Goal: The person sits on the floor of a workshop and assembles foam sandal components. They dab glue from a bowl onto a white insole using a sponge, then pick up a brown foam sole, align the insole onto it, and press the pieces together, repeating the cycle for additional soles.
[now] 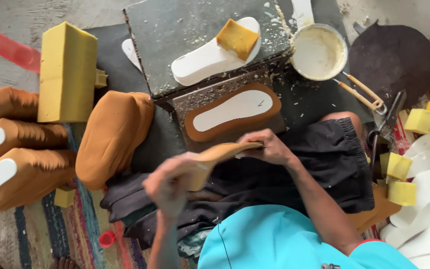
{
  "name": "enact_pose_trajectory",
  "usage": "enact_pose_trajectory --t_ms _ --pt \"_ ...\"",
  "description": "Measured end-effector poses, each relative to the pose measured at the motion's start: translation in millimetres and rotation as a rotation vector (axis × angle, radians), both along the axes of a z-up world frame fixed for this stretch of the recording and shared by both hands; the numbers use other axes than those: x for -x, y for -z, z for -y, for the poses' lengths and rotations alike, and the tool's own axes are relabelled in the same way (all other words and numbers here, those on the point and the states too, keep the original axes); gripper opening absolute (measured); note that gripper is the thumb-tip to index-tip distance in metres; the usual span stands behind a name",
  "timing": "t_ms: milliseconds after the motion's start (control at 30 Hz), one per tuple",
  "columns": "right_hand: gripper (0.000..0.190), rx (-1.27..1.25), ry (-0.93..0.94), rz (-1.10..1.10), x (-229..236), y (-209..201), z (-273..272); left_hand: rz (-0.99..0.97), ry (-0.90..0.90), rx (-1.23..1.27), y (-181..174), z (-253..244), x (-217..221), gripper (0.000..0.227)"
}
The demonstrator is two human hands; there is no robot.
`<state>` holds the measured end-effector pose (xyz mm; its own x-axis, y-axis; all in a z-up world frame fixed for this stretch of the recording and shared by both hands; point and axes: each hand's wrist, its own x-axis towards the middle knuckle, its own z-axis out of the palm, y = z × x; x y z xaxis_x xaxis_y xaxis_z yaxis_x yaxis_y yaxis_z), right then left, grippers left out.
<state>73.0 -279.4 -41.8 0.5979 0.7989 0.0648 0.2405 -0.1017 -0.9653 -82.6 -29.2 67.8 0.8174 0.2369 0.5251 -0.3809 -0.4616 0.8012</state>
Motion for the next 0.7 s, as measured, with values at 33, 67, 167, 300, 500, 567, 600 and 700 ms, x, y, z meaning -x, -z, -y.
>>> enact_pose_trajectory --t_ms 33,67,167,300,500,567,600,700 --pt "0.041 0.003 0.007 -0.003 4 4 9 -0.003 0.007 0.003 9 -9 2 0.029" --pt "0.037 0.083 0.04 -0.122 6 8 19 -0.129 -0.125 0.067 18 -16 4 0.026" --pt "0.036 0.112 0.182 -0.272 -4 -3 33 -0.434 -0.18 0.233 48 -32 4 0.03" --pt "0.025 -0.141 0.629 -0.303 -45 -49 27 -0.47 0.052 0.67 49 -24 -36 0.038" --pt "0.026 0.108 0.553 -0.236 -107 -13 29 -0.453 -0.158 0.387 81 -38 -84 0.034" --pt "0.027 0.062 0.556 -0.281 -100 -21 27 -0.46 -0.159 0.459 87 -38 -78 0.034" --pt "0.029 0.027 0.552 -0.332 -92 -24 27 -0.474 -0.166 0.541 91 -35 -68 0.035" --pt "0.031 0.021 0.565 -0.283 -91 -11 27 -0.402 -0.16 0.487 99 -36 -68 0.034"
